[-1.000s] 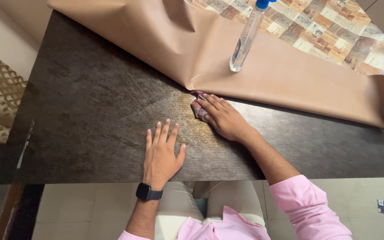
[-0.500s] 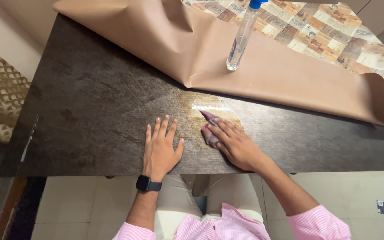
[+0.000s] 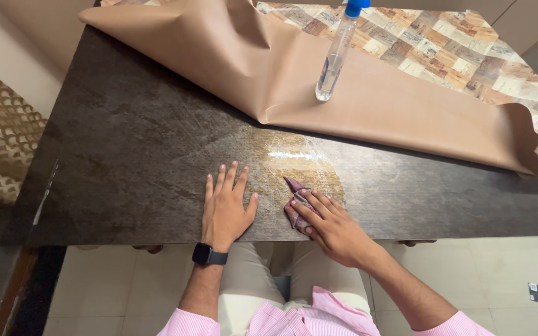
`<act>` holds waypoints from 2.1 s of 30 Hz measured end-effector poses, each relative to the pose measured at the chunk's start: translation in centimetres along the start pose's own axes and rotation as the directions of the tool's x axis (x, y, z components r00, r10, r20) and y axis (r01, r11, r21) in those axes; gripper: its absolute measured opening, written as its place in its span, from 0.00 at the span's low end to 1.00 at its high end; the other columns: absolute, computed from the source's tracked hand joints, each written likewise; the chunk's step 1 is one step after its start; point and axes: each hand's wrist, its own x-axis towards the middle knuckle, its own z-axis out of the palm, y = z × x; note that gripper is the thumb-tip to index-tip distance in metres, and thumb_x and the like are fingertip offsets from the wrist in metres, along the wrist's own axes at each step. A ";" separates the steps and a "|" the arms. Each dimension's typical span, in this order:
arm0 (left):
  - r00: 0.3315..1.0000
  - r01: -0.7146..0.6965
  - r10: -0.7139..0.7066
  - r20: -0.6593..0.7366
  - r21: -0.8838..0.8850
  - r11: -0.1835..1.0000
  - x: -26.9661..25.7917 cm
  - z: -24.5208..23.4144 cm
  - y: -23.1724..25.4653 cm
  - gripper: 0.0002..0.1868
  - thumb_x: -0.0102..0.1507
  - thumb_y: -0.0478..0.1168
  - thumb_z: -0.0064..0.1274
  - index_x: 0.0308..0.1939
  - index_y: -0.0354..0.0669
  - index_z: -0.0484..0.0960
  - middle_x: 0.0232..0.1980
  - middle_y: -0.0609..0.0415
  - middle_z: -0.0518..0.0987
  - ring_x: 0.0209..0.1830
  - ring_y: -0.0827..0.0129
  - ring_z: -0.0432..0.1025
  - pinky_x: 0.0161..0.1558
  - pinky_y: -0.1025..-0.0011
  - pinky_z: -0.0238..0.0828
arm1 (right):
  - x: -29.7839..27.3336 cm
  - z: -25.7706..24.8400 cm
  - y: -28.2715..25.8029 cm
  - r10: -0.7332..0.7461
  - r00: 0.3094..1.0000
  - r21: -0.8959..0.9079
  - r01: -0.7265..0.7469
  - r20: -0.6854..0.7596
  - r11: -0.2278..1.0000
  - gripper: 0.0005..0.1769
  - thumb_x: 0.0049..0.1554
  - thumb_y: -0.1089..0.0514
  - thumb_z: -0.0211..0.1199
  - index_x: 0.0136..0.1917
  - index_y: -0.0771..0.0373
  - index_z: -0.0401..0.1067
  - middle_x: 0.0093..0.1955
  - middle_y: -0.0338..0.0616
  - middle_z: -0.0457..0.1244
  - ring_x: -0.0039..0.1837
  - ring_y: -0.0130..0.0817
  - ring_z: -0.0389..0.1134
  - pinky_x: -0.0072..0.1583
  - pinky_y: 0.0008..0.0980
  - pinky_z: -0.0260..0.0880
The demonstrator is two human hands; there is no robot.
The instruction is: The person cleans a dark-colored table surface using a spray bottle and a cloth. They repeatedly spray the surface with liquid and wipe it down with a patterned cloth, focusing on different sections of the table. A large brown sheet is partially covering the table during the process.
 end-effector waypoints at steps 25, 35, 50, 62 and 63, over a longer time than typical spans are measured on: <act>0.999 0.030 -0.032 -0.028 -0.046 0.998 0.0 -0.1 0.1 0.39 0.63 0.50 0.52 0.72 0.28 0.63 0.77 0.36 0.61 0.79 0.47 0.52 0.76 0.49 0.40 | 17.4 1.4 2.0 -0.246 0.954 -0.020 0.246 -0.172 0.969 0.30 0.68 0.49 0.47 0.80 0.59 0.56 0.80 0.56 0.52 0.82 0.58 0.48 0.78 0.53 0.45; 0.999 0.033 -0.033 -0.011 -0.055 0.998 0.2 -0.4 0.2 0.38 0.63 0.50 0.51 0.71 0.27 0.63 0.76 0.35 0.61 0.79 0.46 0.52 0.76 0.48 0.40 | 23.3 2.8 2.8 -0.160 0.967 0.031 0.170 -0.200 0.985 0.32 0.67 0.46 0.49 0.79 0.61 0.55 0.81 0.60 0.49 0.81 0.59 0.49 0.78 0.51 0.47; 0.993 0.058 -0.071 -0.092 -0.138 0.989 0.0 -0.1 -0.2 0.39 0.67 0.51 0.47 0.74 0.25 0.58 0.76 0.30 0.60 0.79 0.42 0.52 0.76 0.51 0.43 | 21.1 3.0 2.6 -0.217 0.959 -0.007 0.220 -0.183 0.976 0.33 0.67 0.47 0.49 0.81 0.60 0.52 0.82 0.61 0.47 0.82 0.59 0.46 0.79 0.53 0.43; 0.989 0.026 -0.049 -0.140 -0.157 0.987 -0.2 0.5 -0.7 0.36 0.70 0.52 0.42 0.73 0.26 0.61 0.76 0.31 0.62 0.78 0.42 0.55 0.77 0.50 0.45 | 12.9 1.1 0.1 -0.231 0.963 0.042 0.239 -0.139 0.970 0.33 0.66 0.48 0.51 0.80 0.59 0.54 0.81 0.61 0.49 0.82 0.60 0.47 0.78 0.53 0.45; 0.989 0.028 -0.049 -0.136 -0.158 0.987 -0.2 0.5 -0.8 0.36 0.70 0.52 0.42 0.73 0.27 0.61 0.76 0.31 0.63 0.78 0.42 0.55 0.77 0.50 0.45 | 12.2 0.9 -0.2 -0.239 0.960 0.044 0.247 -0.150 0.968 0.33 0.66 0.48 0.51 0.80 0.59 0.54 0.80 0.61 0.50 0.82 0.59 0.48 0.79 0.53 0.45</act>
